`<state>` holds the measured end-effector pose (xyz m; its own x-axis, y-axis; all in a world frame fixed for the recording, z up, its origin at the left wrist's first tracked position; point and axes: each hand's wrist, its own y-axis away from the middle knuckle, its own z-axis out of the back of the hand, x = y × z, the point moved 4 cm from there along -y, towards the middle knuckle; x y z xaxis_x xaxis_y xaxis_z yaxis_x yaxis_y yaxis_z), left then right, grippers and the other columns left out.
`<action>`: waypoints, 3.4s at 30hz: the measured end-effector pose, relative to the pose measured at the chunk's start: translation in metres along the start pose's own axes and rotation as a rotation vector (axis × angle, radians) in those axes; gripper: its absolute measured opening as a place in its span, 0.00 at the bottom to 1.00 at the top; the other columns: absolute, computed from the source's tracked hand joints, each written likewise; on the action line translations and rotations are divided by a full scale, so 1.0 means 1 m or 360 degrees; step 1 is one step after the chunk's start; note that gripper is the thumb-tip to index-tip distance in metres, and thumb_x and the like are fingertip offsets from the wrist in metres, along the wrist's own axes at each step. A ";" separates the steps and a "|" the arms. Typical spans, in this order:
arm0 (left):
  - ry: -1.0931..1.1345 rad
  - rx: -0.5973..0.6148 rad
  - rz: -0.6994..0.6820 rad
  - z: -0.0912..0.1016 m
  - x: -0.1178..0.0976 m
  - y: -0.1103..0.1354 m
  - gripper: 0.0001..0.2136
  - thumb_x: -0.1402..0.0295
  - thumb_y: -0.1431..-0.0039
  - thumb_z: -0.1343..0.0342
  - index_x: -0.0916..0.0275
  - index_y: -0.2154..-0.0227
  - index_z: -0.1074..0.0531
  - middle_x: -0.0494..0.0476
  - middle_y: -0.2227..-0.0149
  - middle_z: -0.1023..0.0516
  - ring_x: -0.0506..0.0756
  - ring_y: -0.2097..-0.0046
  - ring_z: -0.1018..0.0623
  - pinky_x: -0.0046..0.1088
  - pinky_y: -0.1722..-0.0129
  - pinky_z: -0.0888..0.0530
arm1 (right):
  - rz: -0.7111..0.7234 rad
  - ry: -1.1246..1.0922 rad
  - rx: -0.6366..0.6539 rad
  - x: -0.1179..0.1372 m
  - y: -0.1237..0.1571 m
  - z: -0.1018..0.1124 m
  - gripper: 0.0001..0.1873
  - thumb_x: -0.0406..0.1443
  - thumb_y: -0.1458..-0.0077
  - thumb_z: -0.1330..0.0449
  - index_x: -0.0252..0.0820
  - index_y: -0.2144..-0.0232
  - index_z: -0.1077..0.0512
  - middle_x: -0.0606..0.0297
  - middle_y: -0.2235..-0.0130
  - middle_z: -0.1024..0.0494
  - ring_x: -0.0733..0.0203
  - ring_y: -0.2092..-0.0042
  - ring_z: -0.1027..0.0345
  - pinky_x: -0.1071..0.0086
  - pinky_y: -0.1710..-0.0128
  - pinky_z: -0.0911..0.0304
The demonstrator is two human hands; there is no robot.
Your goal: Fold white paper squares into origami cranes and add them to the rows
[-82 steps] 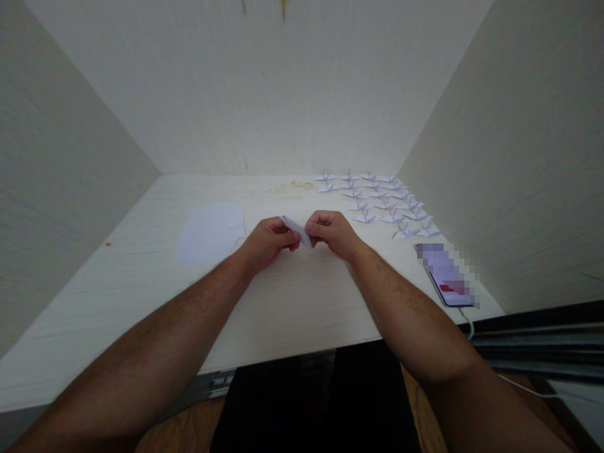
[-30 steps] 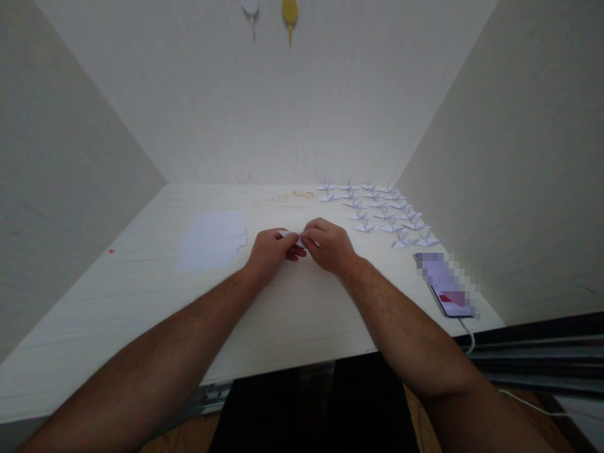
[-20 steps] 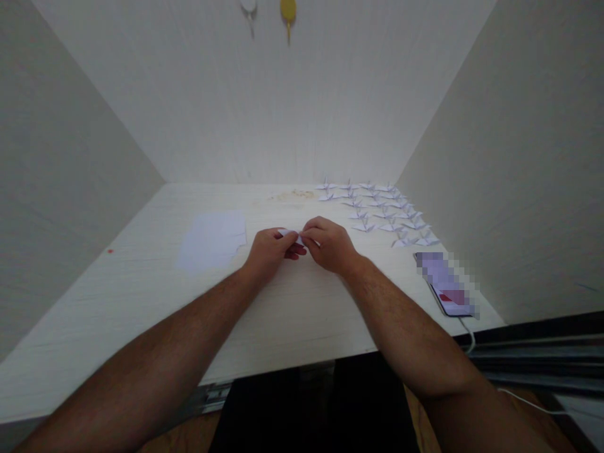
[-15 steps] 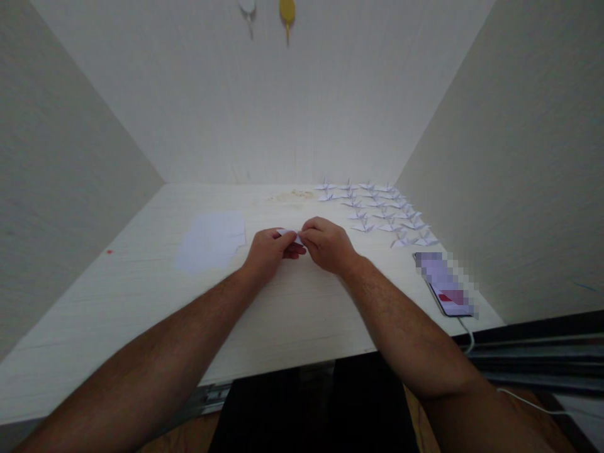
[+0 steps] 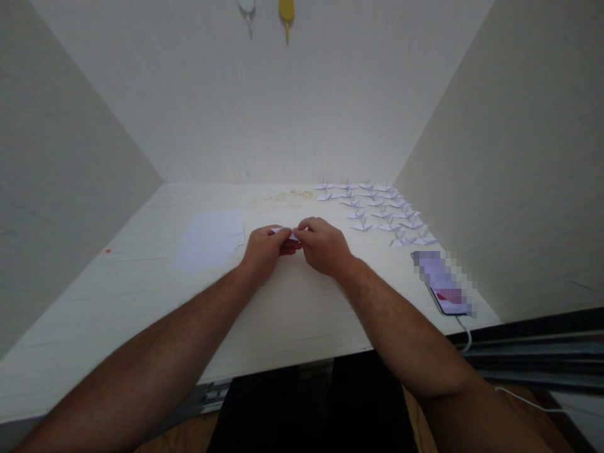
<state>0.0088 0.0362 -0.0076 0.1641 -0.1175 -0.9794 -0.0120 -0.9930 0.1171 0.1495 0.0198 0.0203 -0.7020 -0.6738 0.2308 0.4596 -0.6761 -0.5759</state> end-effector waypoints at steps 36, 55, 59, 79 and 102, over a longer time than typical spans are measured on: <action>-0.0497 0.0065 -0.0235 0.005 -0.007 0.000 0.09 0.62 0.53 0.37 0.62 0.75 0.25 0.50 0.84 0.29 0.48 0.82 0.34 0.24 0.81 0.40 | -0.0924 -0.1032 0.0047 -0.033 -0.003 -0.015 0.07 0.36 0.50 0.39 0.38 0.76 0.27 0.68 0.76 0.27 0.67 0.73 0.37 0.72 0.72 0.43; -0.0347 0.0196 -0.0193 0.009 -0.005 -0.005 0.09 0.63 0.53 0.36 0.63 0.78 0.26 0.53 0.83 0.26 0.48 0.81 0.32 0.24 0.79 0.39 | -0.0777 -0.1028 0.0057 -0.034 -0.002 -0.014 0.07 0.37 0.48 0.39 0.38 0.73 0.26 0.70 0.77 0.28 0.68 0.74 0.39 0.72 0.73 0.45; -0.0316 0.0208 -0.0201 0.008 -0.006 -0.005 0.10 0.62 0.54 0.35 0.63 0.78 0.26 0.54 0.82 0.27 0.48 0.81 0.31 0.25 0.79 0.38 | -0.0760 -0.0973 0.0051 -0.032 -0.002 -0.010 0.06 0.36 0.48 0.38 0.39 0.73 0.26 0.71 0.78 0.29 0.68 0.74 0.40 0.72 0.73 0.45; 0.0162 0.0277 -0.0044 0.004 -0.011 -0.006 0.14 0.70 0.62 0.31 0.65 0.68 0.23 0.51 0.74 0.24 0.46 0.77 0.32 0.21 0.79 0.39 | -0.0552 -0.1011 -0.0424 -0.024 0.000 0.000 0.13 0.40 0.48 0.35 0.42 0.60 0.23 0.61 0.62 0.20 0.65 0.67 0.29 0.70 0.68 0.32; -0.0949 0.0120 -0.0311 0.004 -0.020 0.003 0.03 0.69 0.54 0.37 0.63 0.75 0.21 0.51 0.79 0.23 0.48 0.78 0.30 0.23 0.78 0.36 | -0.0493 -0.0436 0.0010 -0.020 -0.001 -0.005 0.05 0.34 0.45 0.42 0.40 0.71 0.27 0.64 0.70 0.22 0.65 0.70 0.34 0.71 0.68 0.41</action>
<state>0.0015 0.0352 0.0113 -0.4073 0.1041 -0.9073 -0.1107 -0.9918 -0.0641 0.1603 0.0353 0.0122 -0.6372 -0.4918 0.5934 0.2530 -0.8608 -0.4417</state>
